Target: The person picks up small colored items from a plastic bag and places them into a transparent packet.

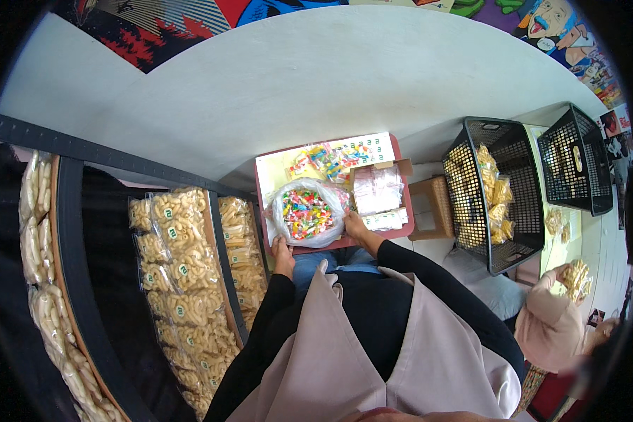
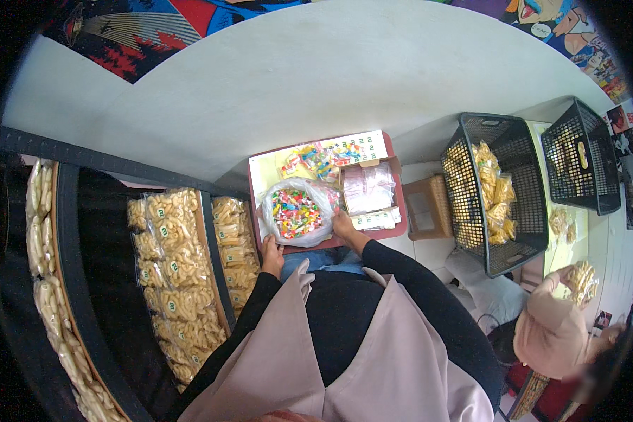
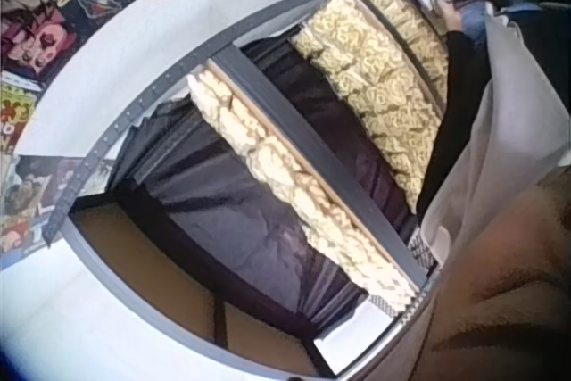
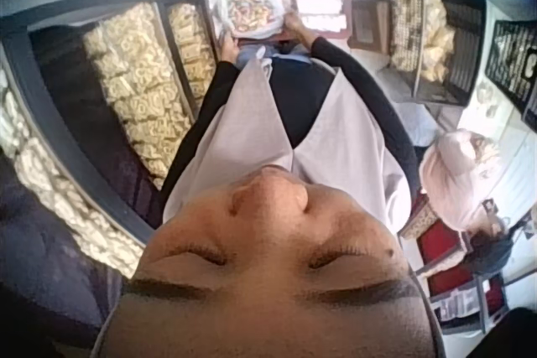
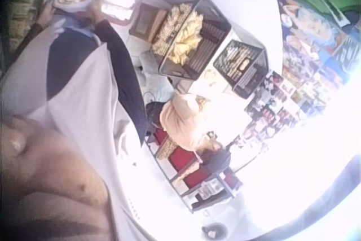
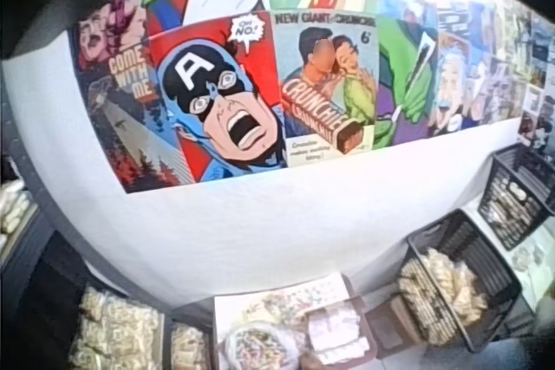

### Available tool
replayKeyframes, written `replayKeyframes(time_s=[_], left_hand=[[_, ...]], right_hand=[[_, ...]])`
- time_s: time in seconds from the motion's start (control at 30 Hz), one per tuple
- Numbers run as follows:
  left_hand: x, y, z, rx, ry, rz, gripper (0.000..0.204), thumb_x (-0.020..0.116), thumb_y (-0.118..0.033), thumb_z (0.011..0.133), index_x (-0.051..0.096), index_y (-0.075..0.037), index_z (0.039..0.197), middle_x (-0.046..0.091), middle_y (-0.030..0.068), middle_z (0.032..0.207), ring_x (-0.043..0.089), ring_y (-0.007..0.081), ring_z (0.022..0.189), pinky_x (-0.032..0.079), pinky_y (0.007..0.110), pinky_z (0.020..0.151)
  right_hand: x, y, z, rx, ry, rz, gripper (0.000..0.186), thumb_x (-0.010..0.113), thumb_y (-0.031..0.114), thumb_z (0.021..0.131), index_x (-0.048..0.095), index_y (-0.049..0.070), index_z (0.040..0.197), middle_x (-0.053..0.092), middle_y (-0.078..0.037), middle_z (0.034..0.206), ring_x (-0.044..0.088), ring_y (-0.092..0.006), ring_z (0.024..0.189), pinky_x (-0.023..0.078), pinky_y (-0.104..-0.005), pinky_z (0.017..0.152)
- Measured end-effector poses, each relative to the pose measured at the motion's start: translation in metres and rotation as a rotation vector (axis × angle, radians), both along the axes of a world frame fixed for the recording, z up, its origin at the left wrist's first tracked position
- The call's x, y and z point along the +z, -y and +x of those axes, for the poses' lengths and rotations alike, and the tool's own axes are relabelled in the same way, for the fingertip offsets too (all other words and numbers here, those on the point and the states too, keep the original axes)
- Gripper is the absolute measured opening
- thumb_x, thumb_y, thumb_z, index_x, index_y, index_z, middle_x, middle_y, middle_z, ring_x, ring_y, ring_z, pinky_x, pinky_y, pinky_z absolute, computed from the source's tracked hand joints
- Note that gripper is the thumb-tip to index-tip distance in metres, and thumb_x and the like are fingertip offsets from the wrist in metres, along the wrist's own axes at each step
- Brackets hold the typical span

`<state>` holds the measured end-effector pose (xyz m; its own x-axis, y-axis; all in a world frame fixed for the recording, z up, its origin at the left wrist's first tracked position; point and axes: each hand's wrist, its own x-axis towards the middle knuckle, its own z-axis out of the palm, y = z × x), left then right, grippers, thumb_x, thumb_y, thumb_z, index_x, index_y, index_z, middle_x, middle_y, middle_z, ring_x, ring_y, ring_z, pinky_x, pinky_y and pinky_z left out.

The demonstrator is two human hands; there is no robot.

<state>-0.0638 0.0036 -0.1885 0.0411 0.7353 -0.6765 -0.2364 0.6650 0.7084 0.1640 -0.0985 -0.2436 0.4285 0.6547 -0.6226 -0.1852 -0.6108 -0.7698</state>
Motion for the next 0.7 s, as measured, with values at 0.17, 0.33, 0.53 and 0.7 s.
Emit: replayKeyframes(time_s=[0.17, 0.33, 0.53, 0.7], left_hand=[[-0.017, -0.003, -0.037, -0.114, -0.360, 0.303, 0.024, 0.056, -0.008, 0.086, 0.045, -0.007, 0.108, 0.054, 0.0086, 0.103, 0.055, 0.0196, 0.095, 0.046, 0.034, 0.083], [0.034, -0.004, -0.014, -0.380, -0.732, 0.777, 0.028, 0.058, -0.004, 0.077, 0.047, -0.006, 0.103, 0.047, 0.0131, 0.109, 0.046, 0.0288, 0.107, 0.036, 0.042, 0.093], [0.099, -0.007, 0.023, -0.789, -1.004, 1.114, 0.033, 0.061, -0.006, 0.073, 0.056, -0.007, 0.106, 0.045, 0.0125, 0.120, 0.038, 0.0337, 0.118, 0.030, 0.046, 0.099], [0.091, -0.029, 0.028, -0.963, -1.124, 1.099, 0.038, 0.061, -0.009, 0.076, 0.059, -0.008, 0.114, 0.050, 0.0084, 0.125, 0.039, 0.0301, 0.121, 0.029, 0.047, 0.101]], right_hand=[[0.084, -0.005, -0.010, 0.214, 0.313, -0.046, 0.028, 0.048, 0.015, 0.089, 0.044, -0.005, 0.108, 0.057, -0.031, 0.096, 0.056, -0.0470, 0.090, 0.046, -0.0495, 0.076], [0.110, 0.004, -0.008, 0.167, 0.736, 0.175, 0.029, 0.055, 0.009, 0.082, 0.045, 0.001, 0.108, 0.050, -0.024, 0.100, 0.056, -0.0416, 0.083, 0.047, -0.0492, 0.069], [0.165, -0.016, -0.009, 0.467, 0.934, 0.338, 0.043, 0.054, 0.003, 0.079, 0.049, 0.011, 0.121, 0.046, -0.019, 0.106, 0.057, -0.0372, 0.087, 0.049, -0.0458, 0.072], [0.157, -0.030, -0.003, 0.555, 1.021, 0.127, 0.042, 0.051, 0.005, 0.081, 0.055, 0.016, 0.122, 0.046, -0.017, 0.106, 0.058, -0.0326, 0.089, 0.051, -0.0415, 0.072]])
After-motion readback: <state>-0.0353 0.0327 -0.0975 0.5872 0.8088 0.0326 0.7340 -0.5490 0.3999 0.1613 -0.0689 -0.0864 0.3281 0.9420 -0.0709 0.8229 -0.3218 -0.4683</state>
